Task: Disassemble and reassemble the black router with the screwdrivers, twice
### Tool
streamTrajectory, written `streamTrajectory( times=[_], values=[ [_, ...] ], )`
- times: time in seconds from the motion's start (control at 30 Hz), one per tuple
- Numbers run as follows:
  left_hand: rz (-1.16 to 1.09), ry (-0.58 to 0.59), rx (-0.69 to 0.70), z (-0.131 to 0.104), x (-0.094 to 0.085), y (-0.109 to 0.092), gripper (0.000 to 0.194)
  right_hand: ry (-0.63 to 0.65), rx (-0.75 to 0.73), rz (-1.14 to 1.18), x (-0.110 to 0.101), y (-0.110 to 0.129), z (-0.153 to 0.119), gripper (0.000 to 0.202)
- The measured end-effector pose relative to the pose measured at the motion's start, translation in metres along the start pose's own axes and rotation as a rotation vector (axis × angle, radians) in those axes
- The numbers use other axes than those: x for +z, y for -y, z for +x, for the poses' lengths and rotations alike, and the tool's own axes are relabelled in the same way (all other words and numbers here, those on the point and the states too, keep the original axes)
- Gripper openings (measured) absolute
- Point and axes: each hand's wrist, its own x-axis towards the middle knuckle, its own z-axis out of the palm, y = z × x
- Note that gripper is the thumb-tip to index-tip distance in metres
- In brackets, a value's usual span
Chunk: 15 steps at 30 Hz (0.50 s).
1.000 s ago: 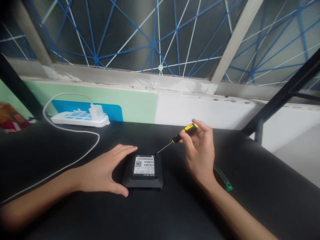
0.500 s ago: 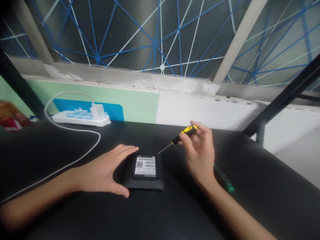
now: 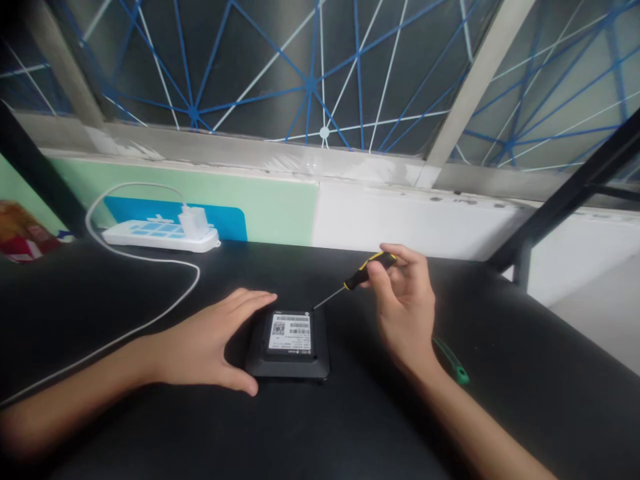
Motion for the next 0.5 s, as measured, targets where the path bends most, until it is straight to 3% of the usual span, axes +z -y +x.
streamTrajectory(
  times=[0.1, 0.3, 0.5],
  values=[
    [0.008, 0.012, -0.01, 0.0001, -0.0005, -0.0007, 0.111, -0.014, -0.019, -0.02, -0.001, -0.0006, 0.0009, 0.028],
    [0.016, 0.001, 0.009, -0.0002, 0.0006, 0.0001, 0.11, 0.092, 0.074, 0.045, -0.0028, -0.0012, -0.0039, 0.035],
    [0.021, 0.011, 0.001, 0.0, 0.0004, 0.001, 0.111, 0.021, 0.015, -0.072, -0.0022, -0.0006, -0.0016, 0.032]
  ],
)
